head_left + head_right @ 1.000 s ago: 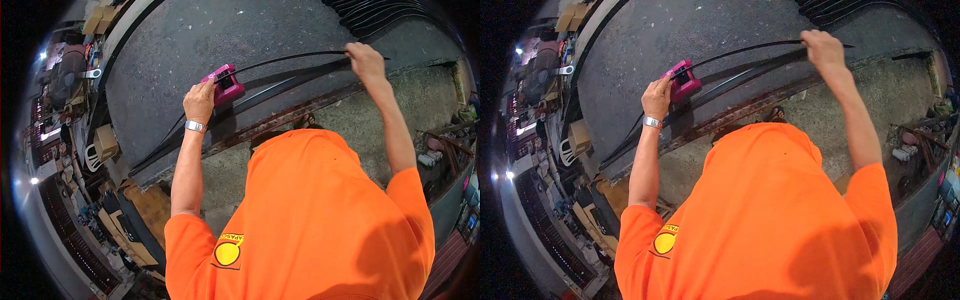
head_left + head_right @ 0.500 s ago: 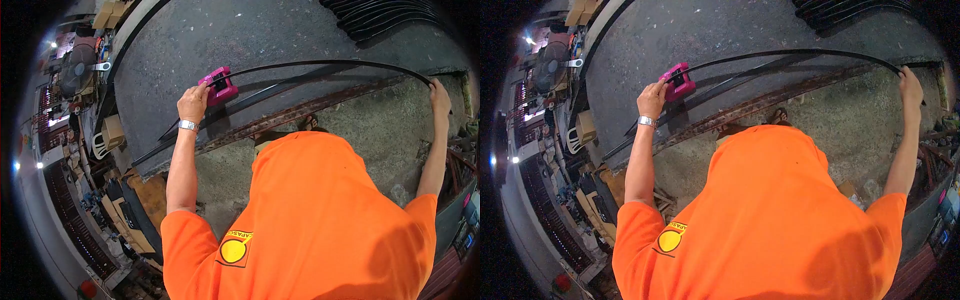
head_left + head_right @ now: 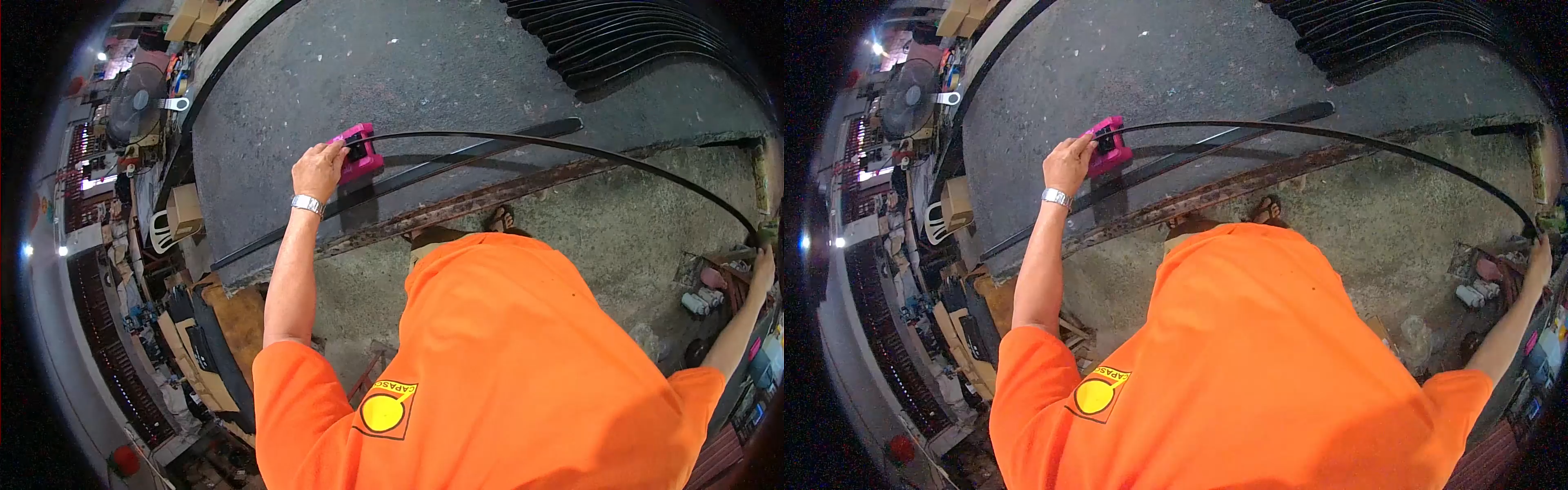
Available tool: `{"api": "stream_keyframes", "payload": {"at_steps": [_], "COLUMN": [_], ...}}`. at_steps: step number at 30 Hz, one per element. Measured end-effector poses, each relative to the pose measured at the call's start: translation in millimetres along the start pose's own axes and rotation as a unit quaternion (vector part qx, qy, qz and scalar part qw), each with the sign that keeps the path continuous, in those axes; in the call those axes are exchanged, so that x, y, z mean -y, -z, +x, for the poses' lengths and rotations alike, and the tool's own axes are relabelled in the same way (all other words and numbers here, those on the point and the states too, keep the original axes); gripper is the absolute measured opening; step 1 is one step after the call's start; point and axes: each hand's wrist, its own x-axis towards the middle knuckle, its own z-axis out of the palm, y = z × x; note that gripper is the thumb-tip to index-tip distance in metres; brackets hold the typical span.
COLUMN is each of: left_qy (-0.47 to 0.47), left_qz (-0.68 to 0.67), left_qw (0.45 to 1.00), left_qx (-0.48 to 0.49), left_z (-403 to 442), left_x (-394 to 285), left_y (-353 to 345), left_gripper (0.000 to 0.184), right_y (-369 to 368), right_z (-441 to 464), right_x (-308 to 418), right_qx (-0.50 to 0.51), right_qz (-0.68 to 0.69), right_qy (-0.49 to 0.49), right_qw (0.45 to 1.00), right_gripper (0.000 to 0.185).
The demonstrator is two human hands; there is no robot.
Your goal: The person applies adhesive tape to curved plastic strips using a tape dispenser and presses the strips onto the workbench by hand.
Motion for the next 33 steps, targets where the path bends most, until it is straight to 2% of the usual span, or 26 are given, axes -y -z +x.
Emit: {"api": "stream_keyframes", "payload": {"at_steps": [5,8,9,12,15,18,22,23,33], "left_qy": [-0.027,-0.019,-0.035,-0.048,-0.044,-0.049,0.013,0.015,0.077], "left_qz": [-0.029,-0.037,-0.064,-0.104,-0.120,-0.188,-0.298,-0.319,-0.343], "left_qw": [0.999,0.999,0.997,0.993,0.992,0.980,0.954,0.947,0.934], "left_qx": [-0.014,0.025,-0.001,0.003,-0.018,-0.042,-0.019,-0.041,-0.058], "left_z": [27,47,54,69,76,77,68,63,35], "left_x": [-51,-91,-105,-142,-151,-116,-64,-53,-18], "left_y": [13,20,22,20,41,66,79,74,36], "left_gripper": [0.021,0.021,0.022,0.023,0.022,0.019,0.016,0.016,0.021], "right_y": [36,73,86,131,175,221,276,291,411], "right_z": [-15,-21,-23,-32,-40,-49,-65,-67,-88], "right_x": [-80,-101,-109,-131,-147,-163,-184,-188,-202], "right_qx": [0.011,-0.037,-0.053,-0.110,-0.170,-0.236,-0.312,-0.330,-0.468], "right_qz": [0.033,0.032,0.032,0.029,0.026,0.025,0.023,0.021,0.006], "right_qy": [-0.019,-0.027,-0.031,-0.045,-0.055,-0.065,-0.078,-0.080,-0.076], "right_qw": [0.999,0.998,0.998,0.992,0.984,0.969,0.946,0.940,0.880], "right_gripper": [0.042,0.041,0.040,0.038,0.037,0.036,0.034,0.033,0.029]}}
